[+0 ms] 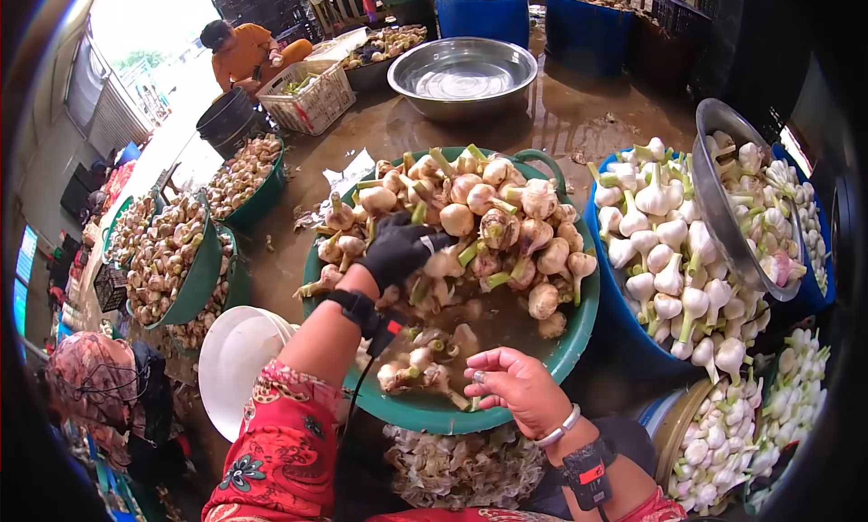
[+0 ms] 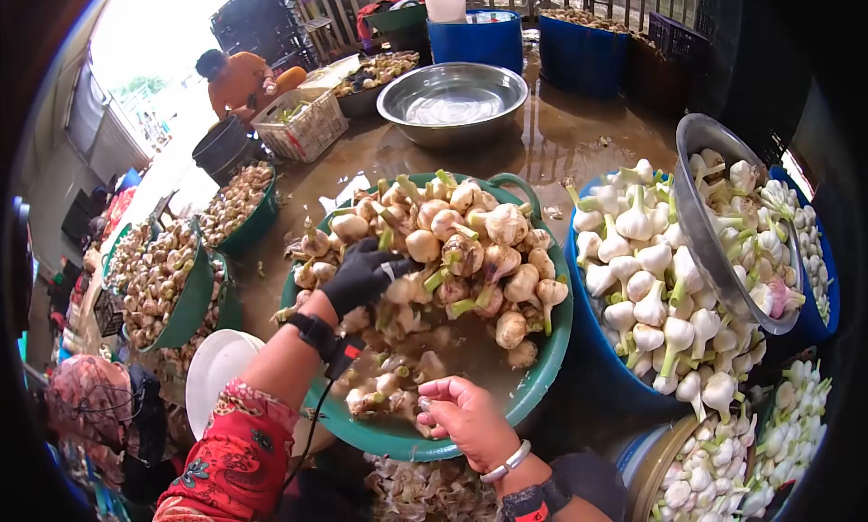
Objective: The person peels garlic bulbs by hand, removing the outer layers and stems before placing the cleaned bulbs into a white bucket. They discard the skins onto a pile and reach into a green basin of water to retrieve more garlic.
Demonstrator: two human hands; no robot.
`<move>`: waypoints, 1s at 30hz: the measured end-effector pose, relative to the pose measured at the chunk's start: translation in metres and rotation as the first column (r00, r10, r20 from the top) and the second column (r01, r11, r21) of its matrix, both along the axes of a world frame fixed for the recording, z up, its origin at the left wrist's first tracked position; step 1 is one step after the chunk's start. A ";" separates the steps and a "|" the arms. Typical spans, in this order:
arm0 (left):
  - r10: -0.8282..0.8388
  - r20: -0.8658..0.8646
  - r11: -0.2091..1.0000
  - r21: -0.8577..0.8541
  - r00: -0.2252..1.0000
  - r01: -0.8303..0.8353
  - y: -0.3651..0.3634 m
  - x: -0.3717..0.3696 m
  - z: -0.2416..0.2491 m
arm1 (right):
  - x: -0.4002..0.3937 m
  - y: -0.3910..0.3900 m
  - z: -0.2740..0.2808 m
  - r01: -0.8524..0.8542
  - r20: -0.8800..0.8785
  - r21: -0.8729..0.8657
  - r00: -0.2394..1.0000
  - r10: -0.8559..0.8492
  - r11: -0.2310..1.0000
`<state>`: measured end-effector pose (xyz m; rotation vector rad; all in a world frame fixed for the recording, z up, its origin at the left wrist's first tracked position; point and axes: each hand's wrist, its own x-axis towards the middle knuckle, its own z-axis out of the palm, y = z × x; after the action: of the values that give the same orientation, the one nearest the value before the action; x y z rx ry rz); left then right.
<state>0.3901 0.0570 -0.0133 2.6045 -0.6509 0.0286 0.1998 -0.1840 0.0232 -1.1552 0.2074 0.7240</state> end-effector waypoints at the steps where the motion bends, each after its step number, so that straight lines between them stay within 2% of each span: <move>1: -0.011 -0.028 0.996 0.083 1.000 0.014 -0.011 -0.022 -0.001 | 0.001 -0.001 -0.002 0.005 0.009 0.012 1.000 -0.006 1.000; 2: 0.065 -0.022 0.989 0.135 0.998 -0.062 -0.021 -0.040 -0.011 | 0.002 -0.002 -0.002 0.017 0.012 0.013 1.000 -0.017 1.000; 3: 0.170 -0.191 0.965 0.231 0.967 -0.124 -0.033 -0.057 0.000 | 0.002 -0.003 -0.001 0.021 0.008 0.013 1.000 -0.021 1.000; 4: 0.086 -0.221 0.992 0.106 0.972 -0.064 -0.030 -0.068 0.001 | 0.001 -0.004 -0.001 0.023 0.000 0.011 1.000 -0.023 1.000; 6: 0.000 -0.429 0.992 0.118 0.903 0.055 -0.030 -0.072 0.025 | 0.002 -0.007 0.000 0.041 0.006 0.003 0.999 -0.041 0.999; 7: -0.083 -0.337 0.991 0.072 0.938 0.114 -0.033 -0.062 0.037 | 0.001 -0.009 0.000 0.056 0.019 0.008 0.998 -0.056 0.998; 8: -0.213 -0.125 0.971 0.081 0.969 0.224 -0.040 -0.046 0.052 | 0.000 -0.009 0.000 0.068 0.033 0.011 0.997 -0.068 0.998; 9: -0.178 -0.005 0.983 0.033 0.984 0.179 -0.055 -0.033 0.077 | 0.000 -0.008 0.003 0.113 0.028 0.019 0.993 -0.113 0.993; 10: -0.190 0.098 0.975 -0.097 0.977 0.200 -0.068 -0.011 0.091 | 0.002 -0.008 0.003 0.122 0.034 0.016 0.992 -0.122 0.992; 11: -0.080 0.019 0.986 -0.147 0.997 0.082 -0.090 0.004 0.115 | 0.002 -0.007 0.002 0.182 0.030 0.020 0.983 -0.183 0.983; 13: -0.153 0.218 0.972 -0.142 0.964 0.187 -0.114 0.060 0.109 | 0.003 -0.007 -0.005 0.311 0.026 0.038 0.950 -0.312 0.950; 14: -0.189 0.220 0.977 -0.056 0.957 0.206 -0.132 0.081 0.105 | 0.002 -0.008 -0.006 0.321 0.029 0.032 0.946 -0.322 0.947; 16: -0.149 -0.006 0.979 0.140 0.989 0.148 -0.151 0.118 0.075 | 0.004 -0.010 -0.008 0.474 0.063 -0.001 0.879 -0.473 0.880; 18: -0.057 -0.128 0.943 0.318 0.990 0.095 -0.164 0.113 0.048 | 0.005 -0.015 -0.003 0.542 0.057 0.002 0.839 -0.541 0.840; 19: -0.207 -0.030 0.951 0.227 0.978 0.208 -0.153 0.129 0.013 | 0.006 -0.018 0.000 0.599 0.097 0.011 0.797 -0.597 0.801; 20: -0.383 0.034 0.871 0.347 0.923 0.348 -0.147 0.122 0.008 | 0.007 -0.021 0.002 0.652 0.136 0.022 0.749 -0.649 0.758; 22: -0.320 -0.108 0.760 0.564 0.941 0.323 -0.139 0.097 0.003 | 0.010 -0.028 0.004 0.697 0.188 0.018 0.701 -0.687 0.716; 24: -0.207 -0.251 0.838 0.454 0.946 0.303 -0.127 0.037 0.019 | 0.014 -0.033 0.005 0.732 0.159 0.041 0.667 -0.728 0.680; 26: -0.181 -0.162 0.873 0.428 0.970 0.234 -0.105 -0.016 0.013 | 0.014 -0.036 0.008 0.733 0.137 0.052 0.667 -0.732 0.678; 28: -0.186 -0.123 0.848 0.482 0.975 0.222 -0.094 -0.051 0.002 | 0.012 -0.033 0.006 0.713 0.155 0.082 0.681 -0.716 0.696; 30: -0.169 -0.189 0.882 0.408 0.967 0.234 -0.084 -0.073 0.006 | 0.010 -0.032 0.005 0.694 0.129 0.074 0.705 -0.697 0.716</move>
<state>0.3171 -0.0273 -0.0071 2.8962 -0.9629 -0.4166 0.2095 -0.2157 0.0280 -0.9961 0.4813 -0.0436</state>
